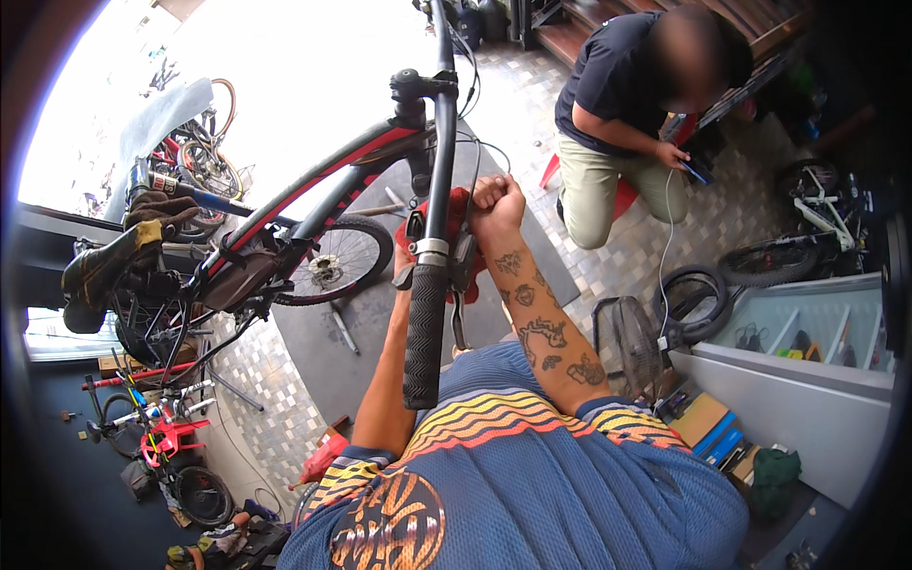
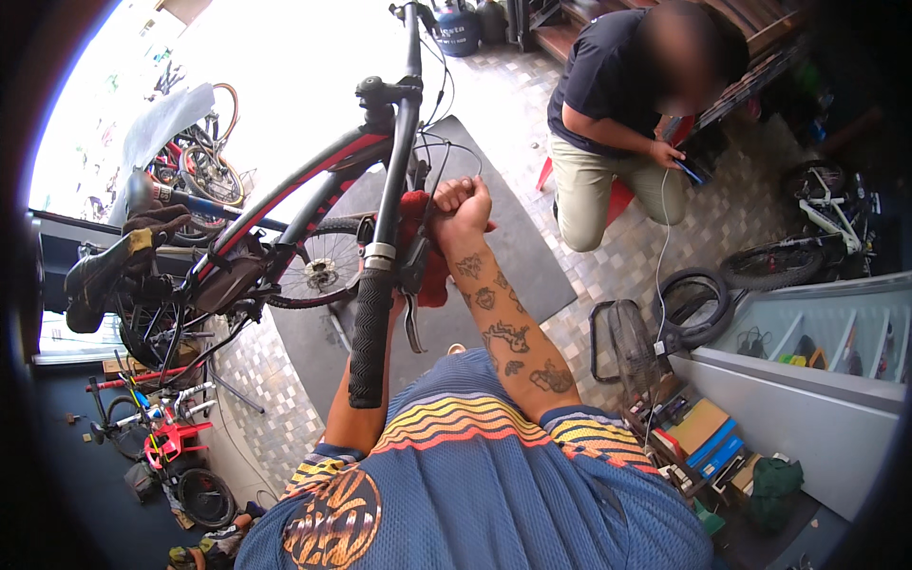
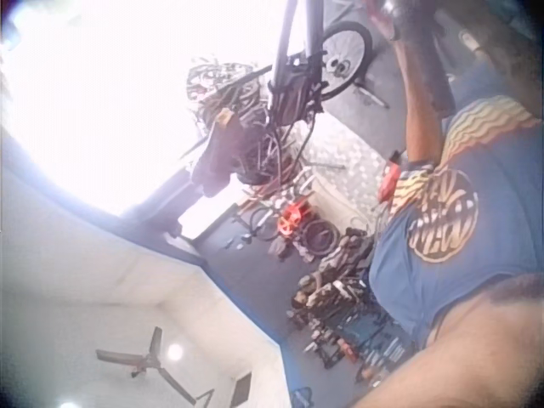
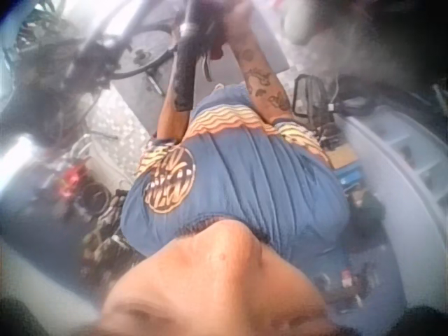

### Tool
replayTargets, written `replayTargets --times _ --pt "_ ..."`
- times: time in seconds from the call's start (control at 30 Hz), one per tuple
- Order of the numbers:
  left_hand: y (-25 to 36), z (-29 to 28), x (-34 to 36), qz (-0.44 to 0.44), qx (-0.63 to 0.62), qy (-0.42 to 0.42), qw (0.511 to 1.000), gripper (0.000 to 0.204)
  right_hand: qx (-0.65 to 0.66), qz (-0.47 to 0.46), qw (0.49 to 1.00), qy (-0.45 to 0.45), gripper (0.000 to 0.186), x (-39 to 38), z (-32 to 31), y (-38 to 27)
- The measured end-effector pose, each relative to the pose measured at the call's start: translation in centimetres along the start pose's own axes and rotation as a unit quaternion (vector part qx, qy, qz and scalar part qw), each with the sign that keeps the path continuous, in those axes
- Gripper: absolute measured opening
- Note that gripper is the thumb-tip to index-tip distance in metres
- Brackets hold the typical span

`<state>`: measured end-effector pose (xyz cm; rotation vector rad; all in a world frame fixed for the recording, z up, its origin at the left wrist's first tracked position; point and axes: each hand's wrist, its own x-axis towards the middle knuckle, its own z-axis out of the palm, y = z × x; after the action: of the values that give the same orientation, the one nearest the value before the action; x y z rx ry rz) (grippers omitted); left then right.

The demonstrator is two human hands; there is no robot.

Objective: The person wipes the handlebar of a bicycle with a red cloth, then uses a screwdriver to tighten a bolt on the handlebar grip. The person also handles a small metal part and a plastic bag while working in a cluttered workshop.

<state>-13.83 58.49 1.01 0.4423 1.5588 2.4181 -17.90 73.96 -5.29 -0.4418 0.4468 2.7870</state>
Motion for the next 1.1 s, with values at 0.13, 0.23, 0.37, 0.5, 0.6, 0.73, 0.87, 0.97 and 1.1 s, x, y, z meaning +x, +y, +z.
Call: replayTargets --times 0.13,0.23,0.37,0.5,0.6,0.73,0.87,0.97,1.1 --pt "-0.9 0.8 1.1 0.035 0.046 0.004 0.998 0.054 -0.084 -0.011 0.995 0.052 0.042 1.8 1.3 -0.4" --pt "-1.3 1.5 1.3 0.040 0.062 0.008 0.997 0.052 -0.187 -0.002 0.980 0.072 0.046 3.1 2.8 -1.5" --pt "-1.9 1.9 1.3 0.042 -0.034 0.016 0.998 0.046 -0.162 -0.020 0.967 0.194 0.046 5.8 4.7 -2.1" --pt "-2.6 1.8 2.2 0.101 0.113 0.030 0.988 0.043 -0.151 -0.003 0.972 0.179 0.043 9.5 5.6 -1.6" --pt "-2.7 2.4 2.7 0.104 0.059 0.000 0.993 0.045 -0.419 -0.075 0.905 -0.008 0.045 9.2 3.7 -2.3" --pt "-1.6 3.9 2.1 0.172 0.125 0.020 0.977 0.041 -0.593 0.020 0.804 -0.049 0.034 6.6 1.9 -3.1" --pt "-0.8 3.4 1.6 0.172 0.164 0.020 0.971 0.012 -0.686 0.081 0.721 -0.048 0.030 6.4 2.2 -3.6" --pt "-0.7 3.2 0.9 0.141 0.087 0.038 0.986 0.013 -0.669 0.109 0.732 -0.064 0.032 6.1 2.6 -5.3" --pt "-1.6 3.6 0.3 0.141 0.028 0.069 0.987 0.017 -0.577 0.191 0.792 -0.053 0.024 3.8 0.9 -7.9"
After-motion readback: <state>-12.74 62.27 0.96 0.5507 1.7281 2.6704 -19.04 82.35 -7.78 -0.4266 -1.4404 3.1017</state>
